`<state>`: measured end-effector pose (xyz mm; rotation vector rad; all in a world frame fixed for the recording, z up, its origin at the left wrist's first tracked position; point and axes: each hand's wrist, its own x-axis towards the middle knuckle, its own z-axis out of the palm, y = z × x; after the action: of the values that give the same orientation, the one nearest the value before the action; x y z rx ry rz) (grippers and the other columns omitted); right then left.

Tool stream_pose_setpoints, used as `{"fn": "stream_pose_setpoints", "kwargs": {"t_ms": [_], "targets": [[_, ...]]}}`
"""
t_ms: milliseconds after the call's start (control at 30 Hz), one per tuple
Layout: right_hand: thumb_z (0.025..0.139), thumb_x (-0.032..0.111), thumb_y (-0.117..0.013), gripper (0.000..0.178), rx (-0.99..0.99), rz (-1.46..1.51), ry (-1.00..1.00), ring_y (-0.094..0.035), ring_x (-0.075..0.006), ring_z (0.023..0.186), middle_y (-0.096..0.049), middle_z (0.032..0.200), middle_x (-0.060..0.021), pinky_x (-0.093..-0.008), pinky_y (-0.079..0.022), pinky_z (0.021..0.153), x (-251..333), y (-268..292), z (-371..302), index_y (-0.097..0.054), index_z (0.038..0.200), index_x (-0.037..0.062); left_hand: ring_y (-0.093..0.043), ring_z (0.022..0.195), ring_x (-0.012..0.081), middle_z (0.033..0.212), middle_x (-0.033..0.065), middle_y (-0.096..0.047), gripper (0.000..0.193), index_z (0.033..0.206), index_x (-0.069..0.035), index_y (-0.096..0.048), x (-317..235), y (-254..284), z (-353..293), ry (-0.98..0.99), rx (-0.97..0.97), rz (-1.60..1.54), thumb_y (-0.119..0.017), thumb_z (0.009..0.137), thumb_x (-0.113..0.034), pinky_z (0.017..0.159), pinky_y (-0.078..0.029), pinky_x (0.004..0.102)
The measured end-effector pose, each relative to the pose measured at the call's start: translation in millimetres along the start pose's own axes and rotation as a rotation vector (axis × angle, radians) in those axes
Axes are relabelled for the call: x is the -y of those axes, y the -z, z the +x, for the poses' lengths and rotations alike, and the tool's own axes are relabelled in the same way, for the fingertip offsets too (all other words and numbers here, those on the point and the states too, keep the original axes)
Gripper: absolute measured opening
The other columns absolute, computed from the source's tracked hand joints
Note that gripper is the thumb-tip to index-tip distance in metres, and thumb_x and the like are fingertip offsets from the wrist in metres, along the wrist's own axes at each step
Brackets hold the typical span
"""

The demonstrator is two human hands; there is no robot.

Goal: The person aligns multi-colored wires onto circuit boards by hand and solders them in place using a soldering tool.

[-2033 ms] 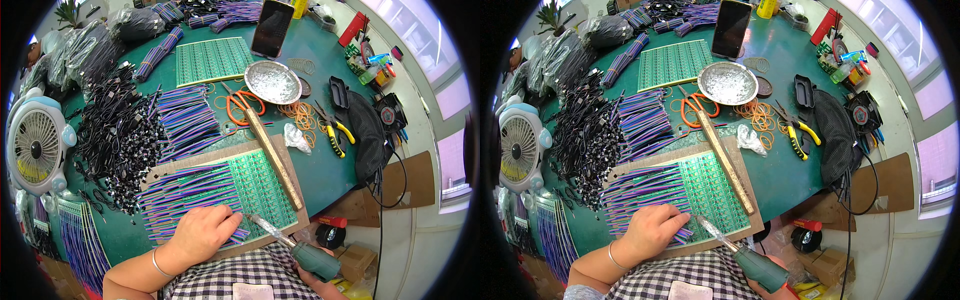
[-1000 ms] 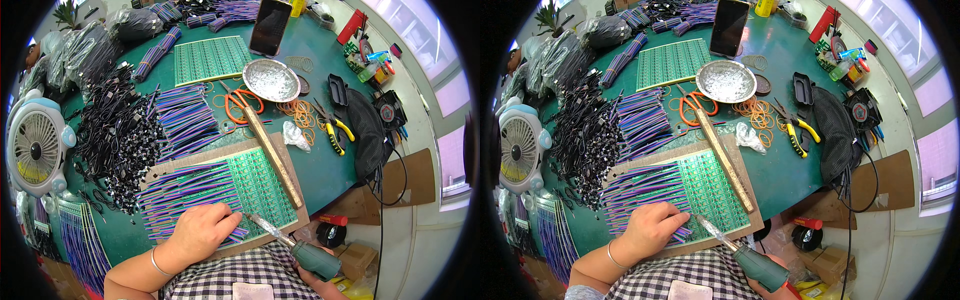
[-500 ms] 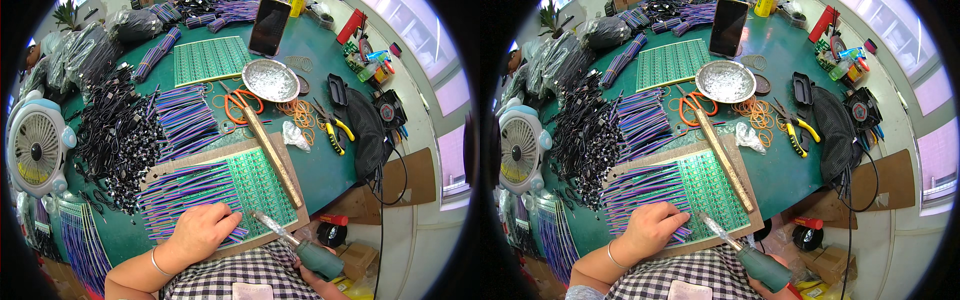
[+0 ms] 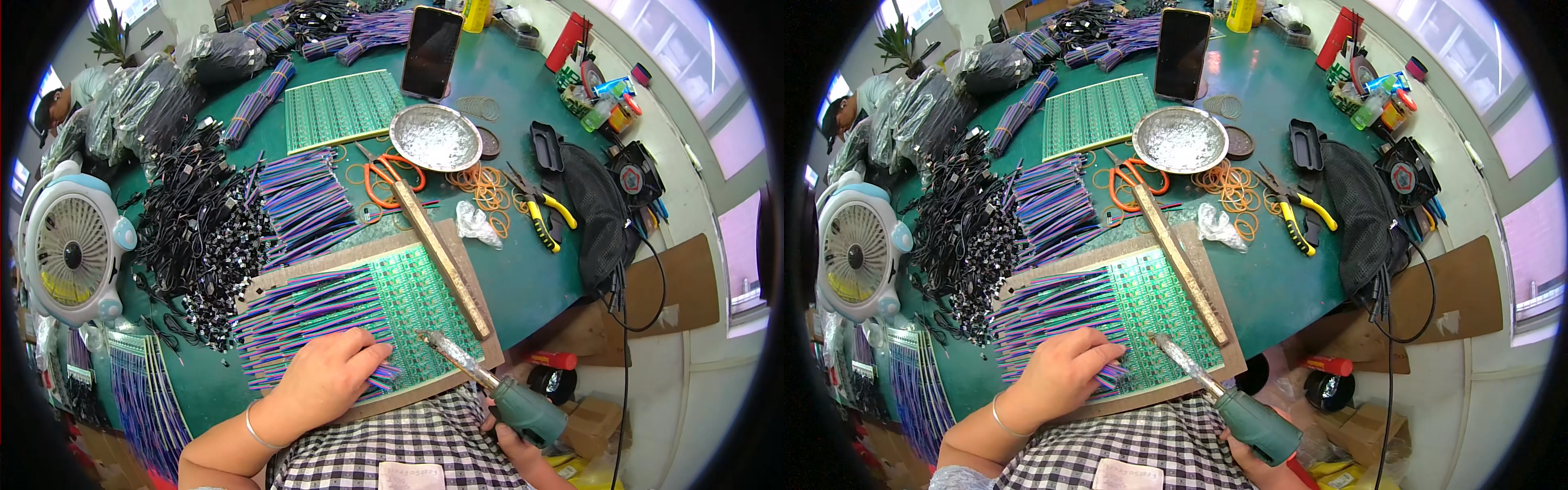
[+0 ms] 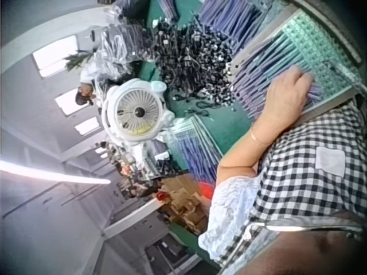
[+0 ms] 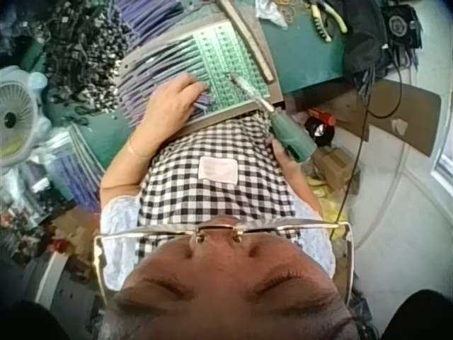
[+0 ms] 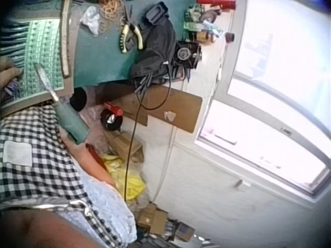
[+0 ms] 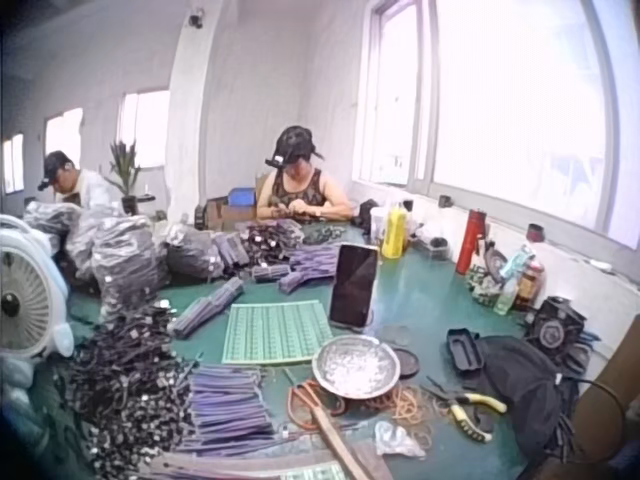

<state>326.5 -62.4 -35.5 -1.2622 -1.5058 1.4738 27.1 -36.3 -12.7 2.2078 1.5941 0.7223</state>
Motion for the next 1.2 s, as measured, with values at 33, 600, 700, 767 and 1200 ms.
{"fn": "stream_pose_setpoints", "kwargs": {"t_ms": [33, 600, 700, 767, 1200], "targets": [[0.087, 0.024, -0.058, 0.042, 0.001, 0.003, 0.002, -0.059, -0.0173, 0.071, -0.061, 0.075, -0.0094, -0.0295, -0.046, 0.073, -1, 1, 0, -0.051, 0.116, -0.0050, -0.059, 0.071, 0.0236, 0.080, 0.0072, -0.059, 0.035, 0.095, -0.007, -0.065, -2, 5, 1, 0.030, 0.007, -0.049, -0.066, 0.061, -0.002, 0.060, -0.050, 0.0329], [0.085, 0.013, -0.054, 0.037, -0.041, 0.109, 0.008, -0.059, -0.0169, 0.071, -0.062, 0.086, -0.0119, -0.0290, -0.049, 0.068, 6, 1, 5, -0.050, 0.117, -0.0056, -0.063, 0.092, 0.0257, 0.098, 0.0163, -0.060, 0.049, 0.140, -0.004, -0.022, -20, 0, -13, 0.808, 0.260, -1.680, -0.043, 0.097, -0.016, 0.081, -0.052, 0.0376], [0.085, 0.012, -0.054, 0.039, -0.093, 0.134, 0.036, -0.060, -0.0186, 0.072, -0.061, 0.100, -0.0151, -0.0310, -0.050, 0.068, -4, 0, 0, -0.047, 0.119, -0.0067, -0.063, 0.093, 0.0269, 0.105, 0.0231, -0.059, 0.037, 0.130, -0.004, -0.031, -20, -3, -14, 0.819, 0.263, -1.657, -0.044, 0.097, -0.018, 0.080, -0.053, 0.0388], [0.085, 0.011, -0.054, 0.040, -0.069, 0.125, 0.037, -0.060, -0.0193, 0.072, -0.060, 0.105, -0.0159, -0.0317, -0.051, 0.068, -16, 6, -4, -0.045, 0.120, -0.0070, -0.063, 0.094, 0.0271, 0.105, 0.0237, -0.059, 0.026, 0.120, -0.005, -0.036, -21, -4, -15, 0.867, 0.236, -1.678, -0.043, 0.097, -0.018, 0.080, -0.053, 0.0378], [0.085, 0.008, -0.053, 0.042, -0.032, 0.109, 0.096, -0.060, -0.0205, 0.069, -0.058, 0.108, -0.0189, -0.0328, -0.051, 0.066, -22, 10, -3, -0.043, 0.122, -0.0085, -0.055, 0.059, 0.0126, 0.081, 0.0067, -0.057, 0.020, 0.106, -0.007, -0.046, -19, -7, -17, 0.832, 0.196, -1.592, -0.056, 0.091, -0.013, 0.051, -0.045, 0.0239]]}}
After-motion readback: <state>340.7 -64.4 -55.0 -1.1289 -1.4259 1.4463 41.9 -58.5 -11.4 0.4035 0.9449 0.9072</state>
